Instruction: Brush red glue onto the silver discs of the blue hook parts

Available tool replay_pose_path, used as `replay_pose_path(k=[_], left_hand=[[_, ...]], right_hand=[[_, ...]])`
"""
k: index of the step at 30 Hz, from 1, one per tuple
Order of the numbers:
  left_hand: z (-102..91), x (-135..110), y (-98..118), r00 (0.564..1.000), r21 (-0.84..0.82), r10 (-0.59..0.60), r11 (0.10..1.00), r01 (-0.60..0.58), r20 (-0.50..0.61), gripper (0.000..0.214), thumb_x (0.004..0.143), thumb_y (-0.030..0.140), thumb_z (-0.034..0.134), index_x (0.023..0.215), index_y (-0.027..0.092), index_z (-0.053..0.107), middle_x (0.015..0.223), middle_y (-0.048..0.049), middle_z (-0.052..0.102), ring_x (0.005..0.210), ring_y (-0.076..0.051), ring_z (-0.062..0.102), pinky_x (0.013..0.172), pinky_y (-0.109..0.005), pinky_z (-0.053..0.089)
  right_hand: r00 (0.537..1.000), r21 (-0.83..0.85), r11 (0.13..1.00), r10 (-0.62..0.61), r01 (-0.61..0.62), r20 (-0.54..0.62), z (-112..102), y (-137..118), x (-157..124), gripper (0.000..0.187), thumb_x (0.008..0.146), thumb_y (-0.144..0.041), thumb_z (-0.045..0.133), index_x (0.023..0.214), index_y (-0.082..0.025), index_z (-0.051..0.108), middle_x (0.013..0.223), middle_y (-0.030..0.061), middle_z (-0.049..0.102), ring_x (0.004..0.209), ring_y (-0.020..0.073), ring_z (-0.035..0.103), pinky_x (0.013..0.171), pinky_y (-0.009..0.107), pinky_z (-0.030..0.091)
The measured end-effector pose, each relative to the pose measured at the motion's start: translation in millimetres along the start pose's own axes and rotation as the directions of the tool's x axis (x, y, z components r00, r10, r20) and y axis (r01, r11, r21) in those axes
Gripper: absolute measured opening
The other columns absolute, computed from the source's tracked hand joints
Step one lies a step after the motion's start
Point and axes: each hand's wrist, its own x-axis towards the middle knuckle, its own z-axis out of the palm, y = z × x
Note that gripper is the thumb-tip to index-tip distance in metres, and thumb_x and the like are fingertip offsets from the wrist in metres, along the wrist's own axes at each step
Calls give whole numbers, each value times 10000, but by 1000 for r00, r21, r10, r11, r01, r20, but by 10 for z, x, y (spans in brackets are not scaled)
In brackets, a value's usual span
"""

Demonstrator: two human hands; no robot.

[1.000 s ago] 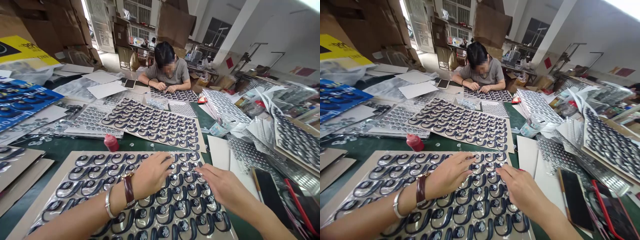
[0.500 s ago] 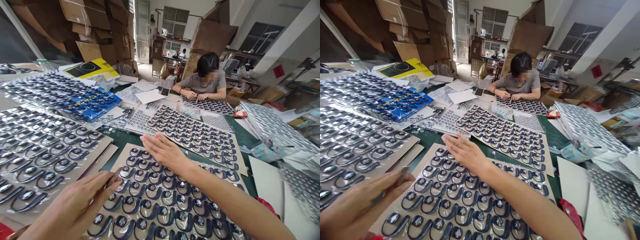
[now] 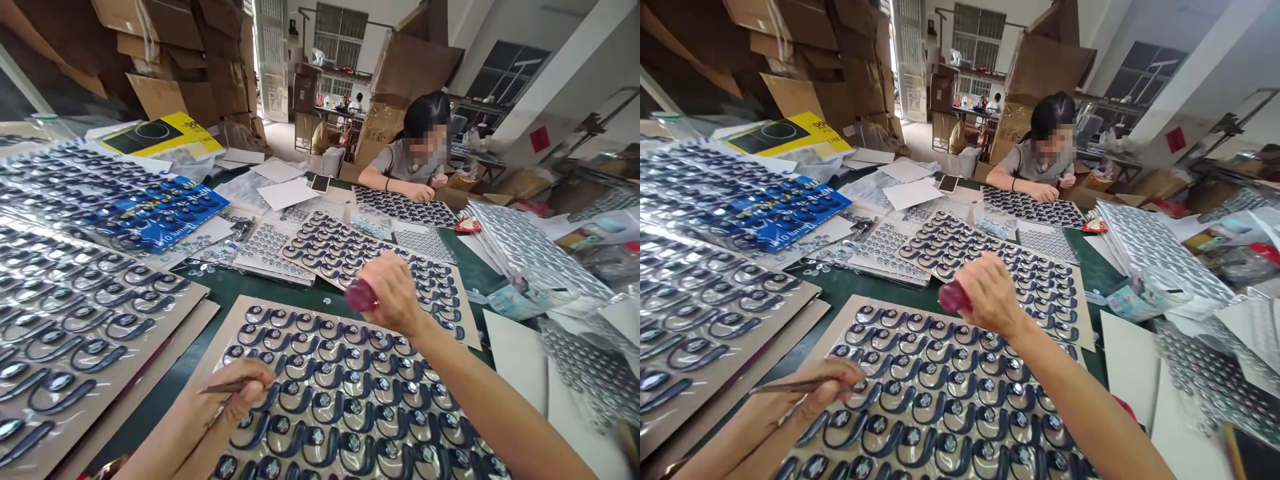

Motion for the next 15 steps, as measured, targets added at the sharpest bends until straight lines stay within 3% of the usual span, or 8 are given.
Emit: replay_pose_path(k=[1, 2, 3, 5, 7, 10, 13, 15], left_hand=[[50, 48, 33, 998, -18, 22, 1000, -21, 56, 248, 896, 328, 390, 1035, 248, 580, 1019, -8, 644, 895, -152, 628, 770, -182, 529], [97, 90, 65, 995, -19, 48, 999, -46, 90, 249, 894, 332, 397, 1047, 256, 578, 1049, -8, 635, 937, -155, 619, 803, -189, 521], [140, 128, 96, 991, -10, 68, 998, -68, 115, 248, 893, 327, 401, 1058, 265, 576, 1076, -5, 626, 976, -156, 608, 836, -196, 511], [207, 200, 162, 981, 15, 102, 994, -106, 166, 241, 891, 309, 414, 1073, 285, 571, 1106, 6, 612, 1014, -146, 594, 873, -198, 495], [249, 277, 242, 972, 24, 115, 992, -123, 204, 237, 893, 298, 418, 1080, 290, 563, 1112, 6, 603, 1026, -142, 584, 898, -211, 482], [305, 404, 391, 952, 1, 117, 993, -122, 284, 222, 911, 295, 387, 1033, 282, 571, 1038, 3, 614, 960, -135, 594, 852, -219, 496], [434, 516, 527, 924, -32, 172, 985, -171, 340, 239, 919, 297, 362, 979, 263, 590, 946, -2, 634, 871, -135, 605, 776, -210, 514], [576, 574, 568, 926, -44, 253, 967, -251, 280, 219, 899, 317, 403, 946, 254, 607, 912, 1, 649, 830, -139, 610, 758, -205, 520]], right_hand=[[986, 96, 983, 164, -159, -44, -76, 51, -99, 260, 753, -366, 633, 925, -180, 573, 880, 60, 616, 876, 213, 550, 887, 460, 407], [928, 221, 911, 368, -348, -56, -138, 91, -197, 279, 710, -396, 674, 866, -184, 581, 810, 44, 611, 791, 197, 560, 814, 422, 446], [816, 365, 766, 578, -529, -29, -190, 123, -293, 286, 686, -413, 694, 819, -187, 580, 734, 21, 596, 689, 170, 557, 722, 374, 475], [518, 601, 361, 849, -713, 105, -278, 178, -480, 278, 717, -436, 664, 799, -190, 564, 623, -22, 550, 516, 116, 511, 540, 281, 467], [325, 700, 93, 923, -708, 206, -372, 237, -665, 291, 774, -473, 589, 824, -190, 542, 577, -41, 533, 421, 85, 468, 413, 218, 406], [219, 720, -46, 938, -692, 270, -591, 318, -961, 366, 794, -526, 533, 778, -161, 540, 565, -8, 587, 354, 65, 439, 313, 174, 304], [62, 738, -329, 892, -590, 447, -936, 307, -1293, 389, 758, -515, 589, 720, -128, 567, 574, 42, 646, 359, 75, 503, 291, 155, 298], [-16, 756, -437, 870, -487, 492, -1212, 221, -1522, 339, 732, -456, 650, 769, -122, 599, 604, 52, 676, 422, 102, 584, 302, 141, 329]])
